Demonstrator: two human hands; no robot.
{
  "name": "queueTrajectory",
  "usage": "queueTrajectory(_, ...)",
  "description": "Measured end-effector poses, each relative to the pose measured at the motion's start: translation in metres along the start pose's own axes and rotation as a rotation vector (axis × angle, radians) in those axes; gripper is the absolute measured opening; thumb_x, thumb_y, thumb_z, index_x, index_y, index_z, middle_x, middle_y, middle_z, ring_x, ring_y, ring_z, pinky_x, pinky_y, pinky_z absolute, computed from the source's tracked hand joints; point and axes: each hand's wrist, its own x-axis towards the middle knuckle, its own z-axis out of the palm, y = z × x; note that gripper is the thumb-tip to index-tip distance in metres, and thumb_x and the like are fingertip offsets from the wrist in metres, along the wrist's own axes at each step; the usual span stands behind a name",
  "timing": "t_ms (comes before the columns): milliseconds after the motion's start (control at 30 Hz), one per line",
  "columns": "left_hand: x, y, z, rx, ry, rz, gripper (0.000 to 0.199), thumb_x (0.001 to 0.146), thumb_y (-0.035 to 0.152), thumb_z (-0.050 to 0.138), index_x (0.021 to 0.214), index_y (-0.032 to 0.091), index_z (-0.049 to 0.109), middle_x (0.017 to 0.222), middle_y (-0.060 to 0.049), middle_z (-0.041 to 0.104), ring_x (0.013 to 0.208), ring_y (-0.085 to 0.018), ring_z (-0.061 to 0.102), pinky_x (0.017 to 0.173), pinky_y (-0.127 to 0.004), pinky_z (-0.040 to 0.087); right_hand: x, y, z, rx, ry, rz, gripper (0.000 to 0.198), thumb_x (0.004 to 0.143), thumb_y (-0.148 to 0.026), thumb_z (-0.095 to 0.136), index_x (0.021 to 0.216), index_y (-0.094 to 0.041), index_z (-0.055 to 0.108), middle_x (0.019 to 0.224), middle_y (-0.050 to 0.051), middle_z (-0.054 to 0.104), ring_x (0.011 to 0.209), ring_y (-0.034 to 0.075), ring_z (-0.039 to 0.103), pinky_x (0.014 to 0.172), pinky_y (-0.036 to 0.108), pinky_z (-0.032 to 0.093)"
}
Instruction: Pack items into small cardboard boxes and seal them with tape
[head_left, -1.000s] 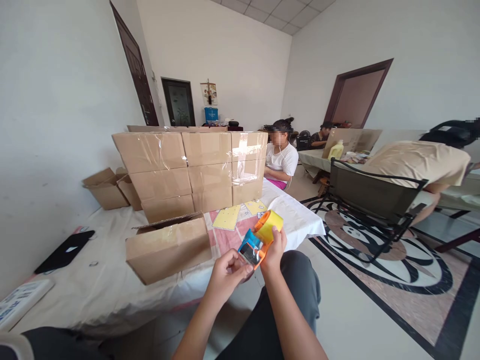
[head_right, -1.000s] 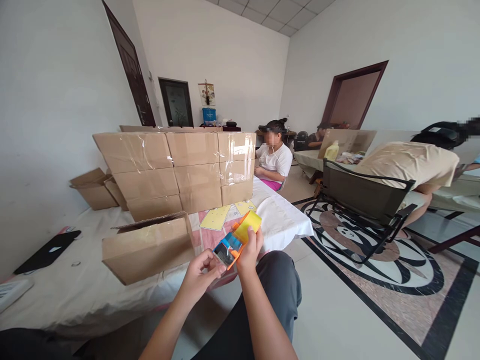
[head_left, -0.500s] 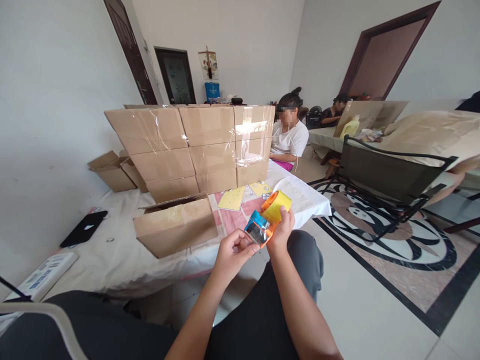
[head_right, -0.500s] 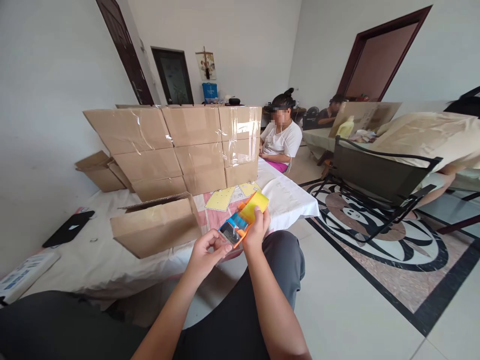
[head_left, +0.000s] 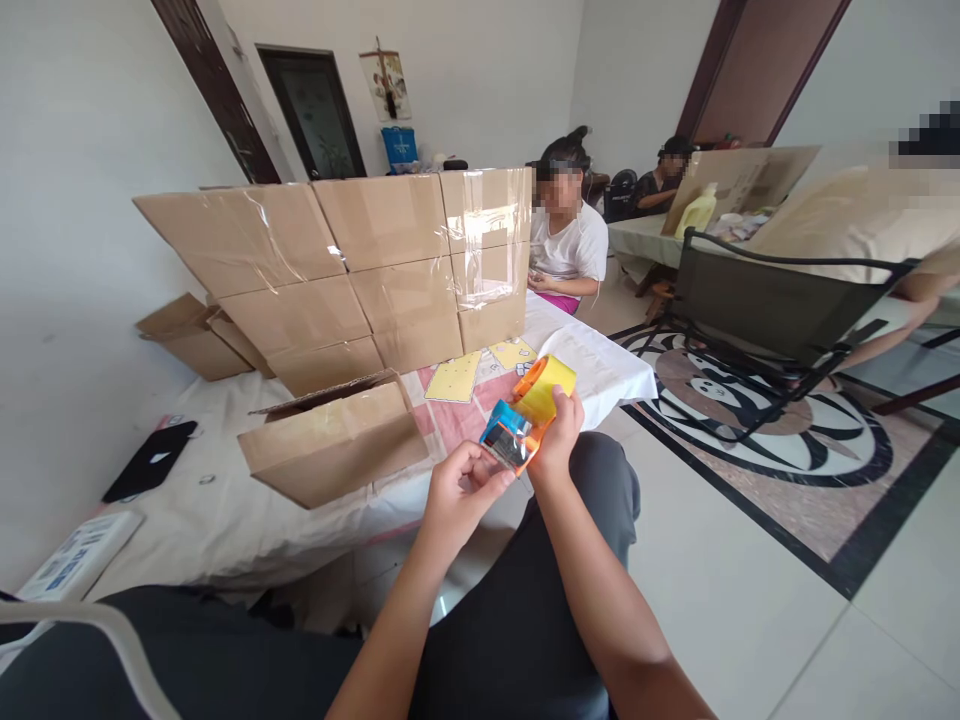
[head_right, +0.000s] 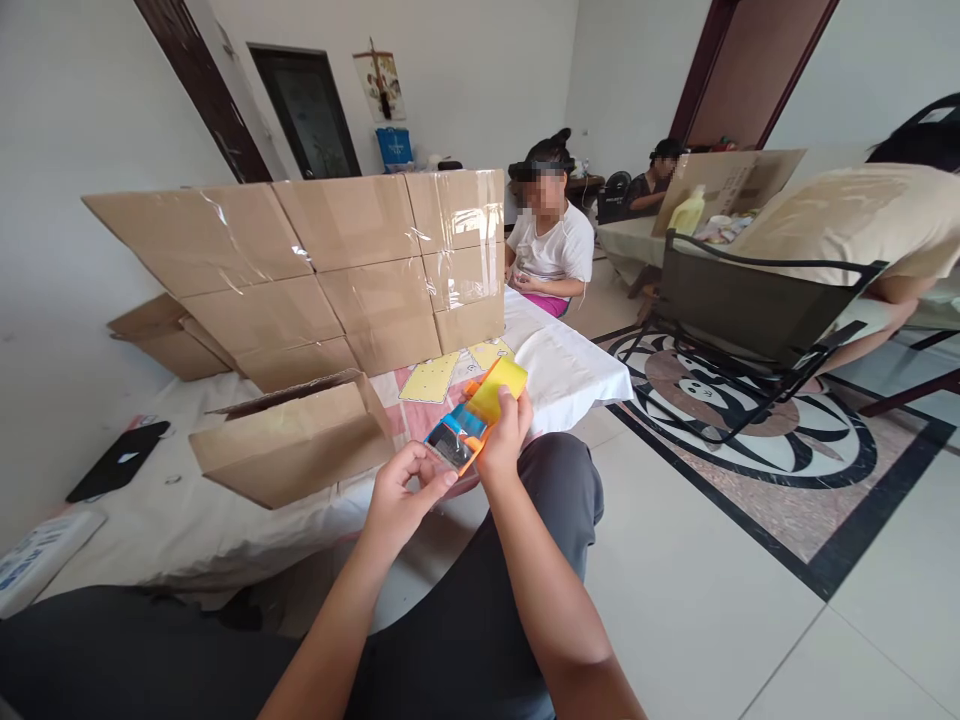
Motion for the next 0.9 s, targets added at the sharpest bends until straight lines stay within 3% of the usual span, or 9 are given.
queueTrajectory(367, 0.002, -0.006, 0.002, -0.037, 0.006, -0.001, 0.030, 0.079, 0.039, 0.075, 0.075, 0.020, 0.053, 0.054, 0.009, 0.044, 0.051, -0.008, 0.041, 0.052, -0.019, 0.036, 0.003, 0.002, -0.002, -0.035, 0.005, 0.025, 0.017, 0.082, -0.039, 0.058, 0.088, -0.023, 0.059, 0.070, -0.001, 0.066, 0.058, 0.016, 0.062, 0.061, 0.031, 0.055)
queueTrajectory(567, 0.001, -0.007, 0.000, -0.079, -0.019, -0.063, 0.030, 0.084, 0.046, 0.069, 0.078, 0.020, 0.056, 0.059, 0.005, 0.053, 0.057, -0.011, 0.057, 0.054, -0.020, 0.042, 0.003, -0.001, 0.002, -0.026, -0.020, 0.077, 0.018, 0.081, -0.038, 0.057, 0.090, -0.023, 0.060, 0.072, 0.000, 0.067, 0.062, 0.019, 0.065, 0.063, 0.035, 0.056)
queueTrajectory(900, 0.006, -0.020, -0.003, -0.159, -0.031, -0.102, 0.037, 0.080, 0.052, 0.073, 0.077, 0.020, 0.054, 0.058, 0.005, 0.055, 0.051, -0.008, 0.051, 0.049, -0.018, 0.040, 0.004, 0.009, 0.002, -0.013, -0.023, 0.176, 0.018, 0.081, -0.037, 0.055, 0.083, -0.020, 0.061, 0.068, 0.002, 0.068, 0.058, 0.018, 0.063, 0.057, 0.031, 0.053)
